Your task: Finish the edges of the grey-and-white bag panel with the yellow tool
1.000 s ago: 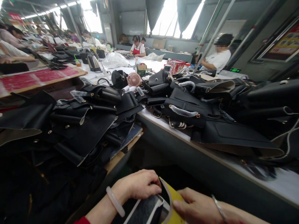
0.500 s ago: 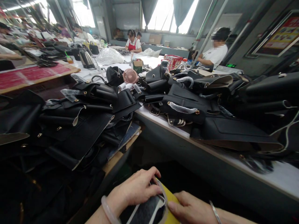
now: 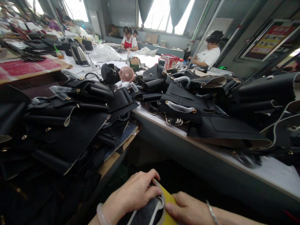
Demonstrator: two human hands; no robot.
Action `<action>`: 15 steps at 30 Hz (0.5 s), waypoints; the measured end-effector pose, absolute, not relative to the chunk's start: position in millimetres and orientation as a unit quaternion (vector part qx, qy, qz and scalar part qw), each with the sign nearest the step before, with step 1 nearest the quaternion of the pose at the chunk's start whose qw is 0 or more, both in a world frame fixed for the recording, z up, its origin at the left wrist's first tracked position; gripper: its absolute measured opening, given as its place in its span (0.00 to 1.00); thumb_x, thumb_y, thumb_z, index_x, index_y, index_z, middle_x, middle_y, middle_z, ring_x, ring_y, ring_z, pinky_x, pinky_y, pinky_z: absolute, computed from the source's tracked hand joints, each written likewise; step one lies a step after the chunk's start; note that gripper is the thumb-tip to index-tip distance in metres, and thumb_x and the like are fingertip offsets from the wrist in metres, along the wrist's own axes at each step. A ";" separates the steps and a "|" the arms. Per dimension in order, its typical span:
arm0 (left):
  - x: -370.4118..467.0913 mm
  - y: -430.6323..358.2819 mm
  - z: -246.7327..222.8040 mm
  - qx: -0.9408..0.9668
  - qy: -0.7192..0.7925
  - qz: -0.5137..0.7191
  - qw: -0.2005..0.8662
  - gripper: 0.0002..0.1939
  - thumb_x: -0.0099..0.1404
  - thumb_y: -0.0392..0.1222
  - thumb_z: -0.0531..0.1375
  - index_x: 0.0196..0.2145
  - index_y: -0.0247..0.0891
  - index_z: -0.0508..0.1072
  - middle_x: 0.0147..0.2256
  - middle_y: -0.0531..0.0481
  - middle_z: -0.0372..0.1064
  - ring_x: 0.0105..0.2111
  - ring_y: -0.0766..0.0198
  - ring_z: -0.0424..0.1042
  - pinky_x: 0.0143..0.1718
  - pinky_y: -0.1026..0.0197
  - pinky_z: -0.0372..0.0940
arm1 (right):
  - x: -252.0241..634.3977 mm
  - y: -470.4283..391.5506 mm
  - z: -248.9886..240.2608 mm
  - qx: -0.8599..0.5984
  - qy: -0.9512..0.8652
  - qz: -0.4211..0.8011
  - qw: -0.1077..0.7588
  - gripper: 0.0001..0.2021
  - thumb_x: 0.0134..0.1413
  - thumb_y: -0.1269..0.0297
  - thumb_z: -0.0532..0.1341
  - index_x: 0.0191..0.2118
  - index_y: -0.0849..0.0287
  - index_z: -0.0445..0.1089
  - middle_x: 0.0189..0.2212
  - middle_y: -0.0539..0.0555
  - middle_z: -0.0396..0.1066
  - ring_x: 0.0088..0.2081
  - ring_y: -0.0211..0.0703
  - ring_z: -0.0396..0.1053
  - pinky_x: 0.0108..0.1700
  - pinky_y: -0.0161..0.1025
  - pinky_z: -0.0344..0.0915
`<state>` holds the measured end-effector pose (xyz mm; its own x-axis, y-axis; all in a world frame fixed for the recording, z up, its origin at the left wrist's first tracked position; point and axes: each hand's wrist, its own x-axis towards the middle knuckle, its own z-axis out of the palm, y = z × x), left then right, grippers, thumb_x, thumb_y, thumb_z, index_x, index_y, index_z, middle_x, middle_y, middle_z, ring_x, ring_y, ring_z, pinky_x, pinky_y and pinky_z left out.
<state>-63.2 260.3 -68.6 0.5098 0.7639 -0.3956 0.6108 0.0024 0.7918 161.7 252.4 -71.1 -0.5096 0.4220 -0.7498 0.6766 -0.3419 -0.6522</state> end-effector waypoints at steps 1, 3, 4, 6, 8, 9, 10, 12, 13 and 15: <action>-63.3 260.4 -69.2 0.703 0.490 0.074 0.510 0.14 0.64 0.49 0.58 0.48 0.50 0.70 0.41 0.52 0.76 0.44 0.54 0.73 0.45 0.56 0.64 | 161.0 251.6 -71.9 0.485 0.568 -0.659 0.096 0.22 0.54 0.43 0.55 0.30 0.61 0.67 0.25 0.49 0.57 0.28 0.37 0.52 0.27 0.33 0.51; -63.3 261.0 -70.2 0.707 0.491 0.070 0.505 0.14 0.64 0.50 0.58 0.48 0.50 0.71 0.41 0.50 0.76 0.44 0.52 0.74 0.45 0.54 0.65 | 159.1 249.5 -72.9 0.481 0.567 -0.662 0.096 0.25 0.54 0.40 0.55 0.32 0.62 0.68 0.26 0.49 0.57 0.29 0.37 0.52 0.28 0.32 0.51; -63.1 261.3 -70.4 0.708 0.491 0.069 0.503 0.15 0.64 0.50 0.57 0.48 0.50 0.71 0.41 0.50 0.76 0.45 0.52 0.74 0.45 0.54 0.65 | 157.9 248.0 -73.4 0.479 0.561 -0.670 0.090 0.26 0.54 0.39 0.55 0.32 0.62 0.68 0.27 0.49 0.57 0.29 0.36 0.51 0.28 0.32 0.50; -62.8 261.9 -70.1 0.713 0.487 0.070 0.500 0.15 0.64 0.50 0.57 0.48 0.49 0.71 0.42 0.49 0.77 0.45 0.51 0.74 0.46 0.53 0.66 | 155.5 244.6 -74.5 0.473 0.547 -0.687 0.076 0.30 0.52 0.34 0.55 0.32 0.63 0.69 0.27 0.49 0.57 0.29 0.36 0.51 0.28 0.32 0.50; -62.7 261.8 -69.2 0.714 0.485 0.074 0.499 0.15 0.64 0.49 0.57 0.47 0.48 0.72 0.42 0.49 0.77 0.45 0.50 0.75 0.46 0.52 0.67 | 153.1 240.8 -77.1 0.474 0.530 -0.700 0.062 0.35 0.47 0.28 0.56 0.33 0.63 0.69 0.27 0.50 0.58 0.29 0.36 0.52 0.29 0.32 0.50; -62.9 261.6 -68.7 0.714 0.485 0.076 0.498 0.15 0.64 0.49 0.57 0.47 0.48 0.72 0.42 0.48 0.77 0.45 0.50 0.75 0.46 0.52 0.67 | 152.2 238.8 -79.1 0.476 0.523 -0.705 0.054 0.36 0.46 0.27 0.56 0.33 0.64 0.69 0.27 0.50 0.58 0.29 0.36 0.52 0.30 0.32 0.51; -63.1 261.3 -68.5 0.715 0.485 0.078 0.497 0.15 0.64 0.49 0.57 0.48 0.47 0.72 0.42 0.47 0.77 0.45 0.49 0.75 0.46 0.51 0.67 | 151.5 236.9 -81.7 0.478 0.514 -0.711 0.044 0.37 0.45 0.26 0.57 0.33 0.64 0.69 0.28 0.50 0.59 0.29 0.36 0.53 0.30 0.32 0.51; -64.1 260.7 -68.9 0.715 0.484 0.082 0.498 0.16 0.64 0.48 0.57 0.48 0.46 0.72 0.42 0.45 0.78 0.45 0.48 0.75 0.47 0.49 0.67 | 151.4 233.1 -88.3 0.479 0.497 -0.723 0.023 0.37 0.46 0.26 0.57 0.33 0.64 0.70 0.28 0.51 0.59 0.30 0.36 0.53 0.31 0.32 0.52; -64.8 260.5 -69.5 0.715 0.482 0.087 0.499 0.16 0.63 0.48 0.57 0.48 0.45 0.72 0.42 0.45 0.78 0.45 0.48 0.75 0.47 0.49 0.67 | 152.0 231.4 -92.0 0.479 0.493 -0.726 0.018 0.37 0.47 0.27 0.57 0.33 0.64 0.71 0.28 0.51 0.59 0.30 0.36 0.52 0.31 0.32 0.51; -66.4 260.5 -71.2 0.714 0.475 0.096 0.506 0.15 0.63 0.48 0.57 0.47 0.45 0.72 0.41 0.46 0.79 0.44 0.48 0.76 0.46 0.50 0.67 | 154.2 228.5 -99.6 0.476 0.493 -0.728 0.015 0.37 0.48 0.27 0.57 0.34 0.64 0.72 0.27 0.50 0.58 0.28 0.35 0.51 0.29 0.32 0.48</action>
